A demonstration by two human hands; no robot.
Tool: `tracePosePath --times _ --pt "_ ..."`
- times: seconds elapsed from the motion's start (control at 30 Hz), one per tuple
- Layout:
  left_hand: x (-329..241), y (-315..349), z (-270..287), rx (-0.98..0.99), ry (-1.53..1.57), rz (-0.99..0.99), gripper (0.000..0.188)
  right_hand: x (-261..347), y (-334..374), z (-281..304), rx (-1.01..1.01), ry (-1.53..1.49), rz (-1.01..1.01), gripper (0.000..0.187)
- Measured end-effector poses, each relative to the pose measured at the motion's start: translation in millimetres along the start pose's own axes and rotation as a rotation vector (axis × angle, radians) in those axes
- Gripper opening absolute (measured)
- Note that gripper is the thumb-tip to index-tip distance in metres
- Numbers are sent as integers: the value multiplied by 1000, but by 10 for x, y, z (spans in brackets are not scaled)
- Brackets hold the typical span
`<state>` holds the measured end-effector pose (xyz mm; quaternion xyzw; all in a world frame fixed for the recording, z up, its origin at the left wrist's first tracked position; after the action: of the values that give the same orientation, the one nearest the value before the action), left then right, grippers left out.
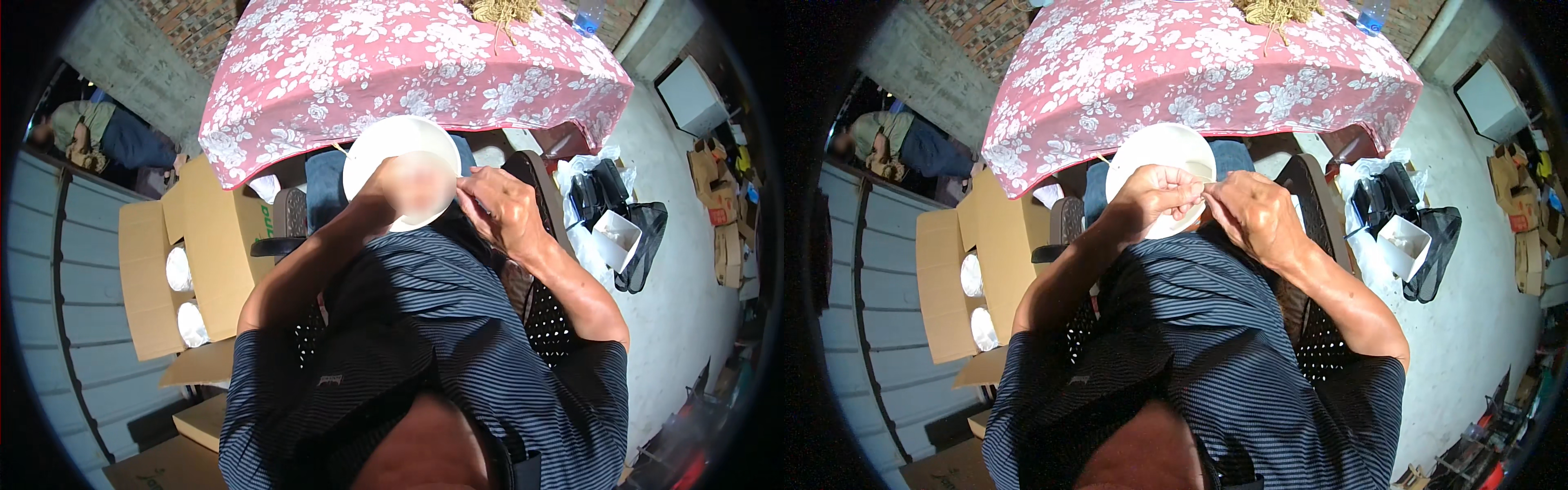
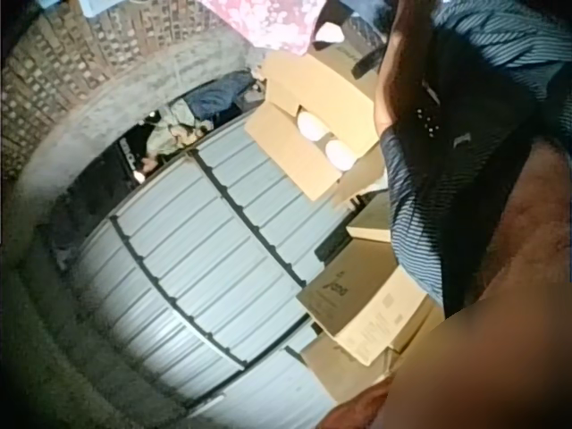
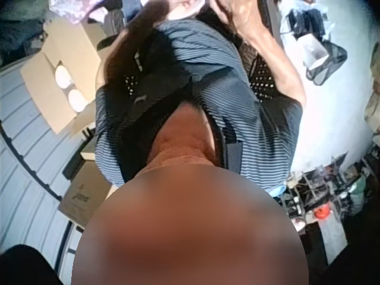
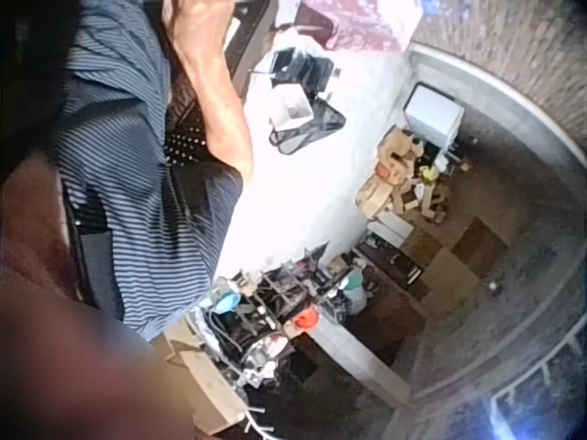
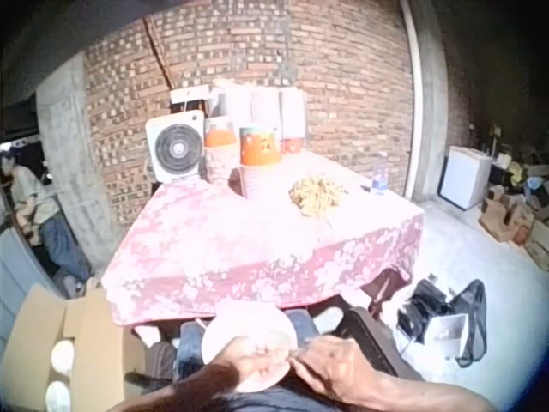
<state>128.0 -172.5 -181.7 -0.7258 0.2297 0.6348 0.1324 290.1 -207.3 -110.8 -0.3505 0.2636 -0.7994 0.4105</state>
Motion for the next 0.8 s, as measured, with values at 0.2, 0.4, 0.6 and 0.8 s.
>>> tracePosePath --times 0.2,0.4,0.6,0.8 --pt "49 31 10 -10 57 18 22 -121 5 7 82 -84 -233 6" --pt "-1 99 43 -26 -90 44 25 -489 166 -84 169 -431 -664 14" --pt "-72 65 59 -38 -277 -48 19 -529 157 -62 216 -680 -918 16" --pt "-563 183 -214 -173 -697 -515 21 -504 100 -19 218 -735 -881 17"
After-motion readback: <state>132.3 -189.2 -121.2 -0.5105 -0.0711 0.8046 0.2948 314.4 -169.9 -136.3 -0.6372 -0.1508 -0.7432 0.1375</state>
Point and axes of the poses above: each hand's wrist, its own y-axis away from the middle knuckle, its own z-axis out of the back of the hand, x = y × z, the point moved 6 cm from there along -y, towards the middle knuckle, and after that the axes turned 2 degrees about -z, right-handed, at the moved point
